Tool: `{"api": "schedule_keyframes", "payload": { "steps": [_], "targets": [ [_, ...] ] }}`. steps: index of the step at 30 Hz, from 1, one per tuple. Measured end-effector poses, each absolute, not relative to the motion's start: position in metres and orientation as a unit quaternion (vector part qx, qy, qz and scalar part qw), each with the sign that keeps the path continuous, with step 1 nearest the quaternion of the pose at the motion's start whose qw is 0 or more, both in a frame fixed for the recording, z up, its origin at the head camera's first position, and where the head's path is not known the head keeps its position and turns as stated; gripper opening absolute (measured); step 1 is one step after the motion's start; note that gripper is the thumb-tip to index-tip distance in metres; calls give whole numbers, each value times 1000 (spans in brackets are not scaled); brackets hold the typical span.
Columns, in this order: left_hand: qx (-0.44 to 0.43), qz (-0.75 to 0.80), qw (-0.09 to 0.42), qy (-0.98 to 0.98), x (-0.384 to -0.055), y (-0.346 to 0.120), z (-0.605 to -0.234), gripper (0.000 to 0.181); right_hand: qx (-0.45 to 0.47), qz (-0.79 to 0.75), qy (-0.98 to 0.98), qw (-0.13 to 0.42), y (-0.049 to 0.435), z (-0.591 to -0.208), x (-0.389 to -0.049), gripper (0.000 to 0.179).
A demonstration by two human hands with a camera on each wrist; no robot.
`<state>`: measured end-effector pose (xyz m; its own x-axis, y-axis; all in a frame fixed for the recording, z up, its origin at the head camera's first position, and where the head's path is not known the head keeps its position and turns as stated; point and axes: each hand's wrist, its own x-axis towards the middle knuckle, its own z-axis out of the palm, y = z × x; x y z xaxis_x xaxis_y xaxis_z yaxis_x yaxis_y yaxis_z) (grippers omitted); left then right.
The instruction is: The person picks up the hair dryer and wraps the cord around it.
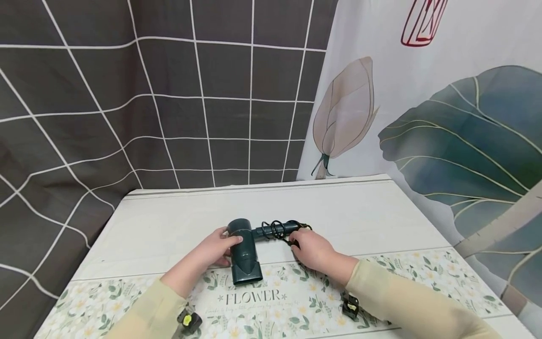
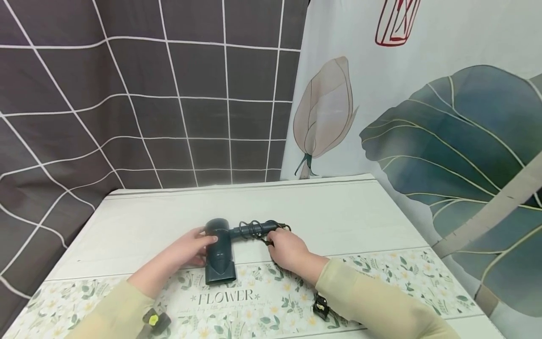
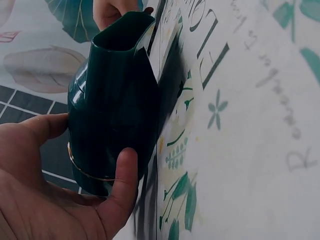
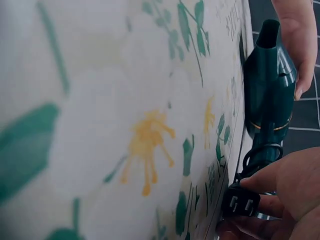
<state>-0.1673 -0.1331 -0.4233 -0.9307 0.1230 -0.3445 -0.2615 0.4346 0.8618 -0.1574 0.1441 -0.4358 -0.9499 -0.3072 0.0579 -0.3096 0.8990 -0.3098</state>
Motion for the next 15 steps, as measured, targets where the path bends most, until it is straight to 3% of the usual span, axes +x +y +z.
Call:
{"api": "schedule_keyframes", "payload": {
  "steps": [9,15],
  "targets": [
    [-45,540,181,821,-164,-138,-426,84,134,166,-977,-8,150,-431,-150,33],
    [-48,517,172,837,-159,-148,-421,82,132,185,-974,12,163,-430,-147,29]
  ]
}}
